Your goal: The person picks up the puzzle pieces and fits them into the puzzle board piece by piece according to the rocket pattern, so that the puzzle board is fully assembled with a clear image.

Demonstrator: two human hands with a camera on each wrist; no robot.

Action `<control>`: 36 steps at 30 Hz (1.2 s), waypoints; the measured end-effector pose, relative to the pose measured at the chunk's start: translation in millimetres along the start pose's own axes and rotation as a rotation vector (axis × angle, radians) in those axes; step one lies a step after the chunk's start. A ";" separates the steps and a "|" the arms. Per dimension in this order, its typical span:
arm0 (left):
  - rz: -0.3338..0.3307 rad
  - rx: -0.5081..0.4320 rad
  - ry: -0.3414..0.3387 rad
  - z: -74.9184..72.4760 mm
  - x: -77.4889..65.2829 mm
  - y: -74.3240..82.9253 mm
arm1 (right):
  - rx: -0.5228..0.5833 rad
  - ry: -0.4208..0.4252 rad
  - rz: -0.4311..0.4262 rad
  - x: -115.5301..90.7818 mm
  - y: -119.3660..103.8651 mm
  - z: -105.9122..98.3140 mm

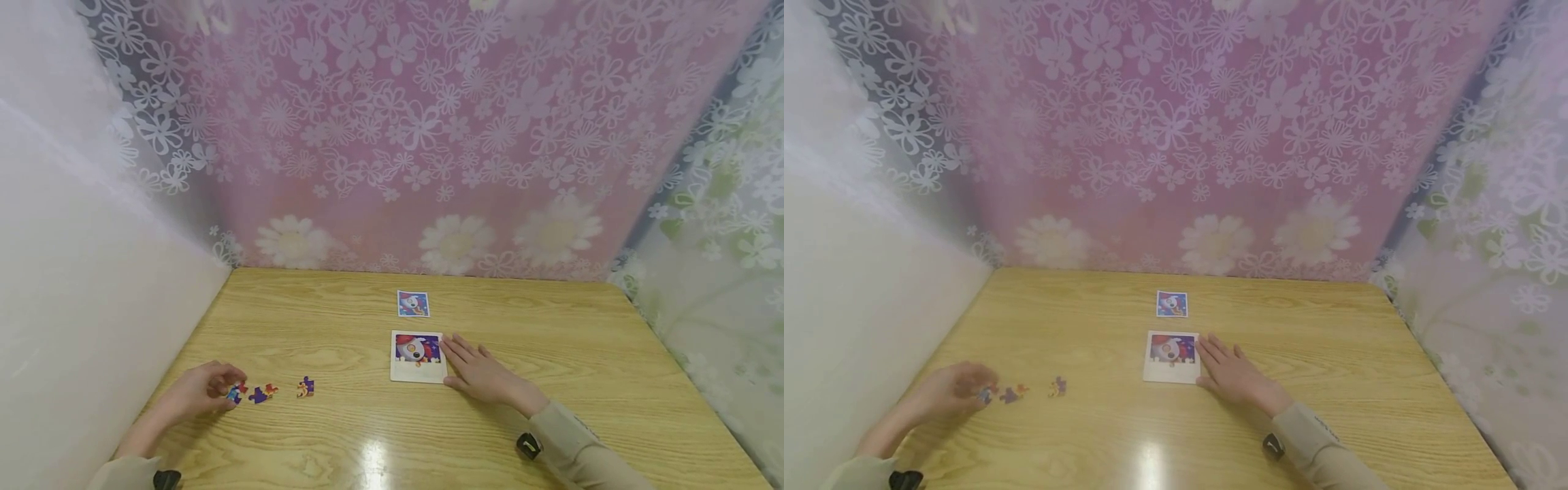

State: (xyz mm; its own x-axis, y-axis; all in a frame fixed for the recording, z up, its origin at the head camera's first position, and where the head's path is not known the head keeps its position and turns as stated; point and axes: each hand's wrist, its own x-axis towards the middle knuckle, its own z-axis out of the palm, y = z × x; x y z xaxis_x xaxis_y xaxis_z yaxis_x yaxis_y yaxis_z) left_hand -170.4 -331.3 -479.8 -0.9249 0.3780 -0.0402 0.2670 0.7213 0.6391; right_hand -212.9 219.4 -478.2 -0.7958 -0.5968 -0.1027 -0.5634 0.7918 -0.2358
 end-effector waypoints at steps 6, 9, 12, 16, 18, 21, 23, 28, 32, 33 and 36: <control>-0.011 -0.002 -0.012 -2.1 3.5 2.1 | 0.001 -0.006 -0.002 -0.1 0.7 -0.5; -0.061 -0.005 0.007 -2.9 5.5 3.4 | -0.002 -0.010 -0.002 -0.4 1.1 -0.6; -0.082 -0.006 0.031 -3.6 7.9 3.5 | -0.006 -0.014 -0.001 -0.4 1.7 -0.7; -0.068 -0.004 0.063 -4.6 13.1 1.6 | 0.001 -0.016 -0.005 0.1 2.5 0.0; -0.047 -0.015 0.085 -5.8 17.2 1.8 | 0.005 -0.016 -0.006 0.2 2.8 0.3; -0.023 -0.055 0.130 -7.5 24.0 6.9 | 0.001 -0.015 -0.004 0.0 3.3 0.2; -0.012 -0.078 0.151 -9.0 28.6 12.4 | -0.005 -0.016 -0.002 -0.2 3.6 0.1; -0.043 -0.128 0.156 -10.3 39.8 29.0 | -0.007 -0.020 0.001 0.1 4.0 0.3; -0.039 -0.156 0.153 -8.2 50.7 39.8 | 0.002 -0.022 0.003 0.1 3.1 -0.1; -0.029 -0.164 0.154 -7.2 53.7 42.2 | 0.003 -0.022 0.003 0.2 2.9 -0.1; -0.010 -0.178 0.157 -3.5 63.1 49.6 | 0.010 -0.012 -0.006 0.0 2.6 0.3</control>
State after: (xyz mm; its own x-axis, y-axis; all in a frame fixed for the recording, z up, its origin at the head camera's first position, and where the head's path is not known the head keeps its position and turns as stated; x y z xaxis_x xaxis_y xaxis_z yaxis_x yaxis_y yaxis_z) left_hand -216.4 -273.7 -447.9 -0.9617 0.2665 0.0642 0.2189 0.6054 0.7653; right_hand -214.3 221.4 -479.1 -0.7894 -0.6034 -0.1127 -0.5661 0.7866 -0.2466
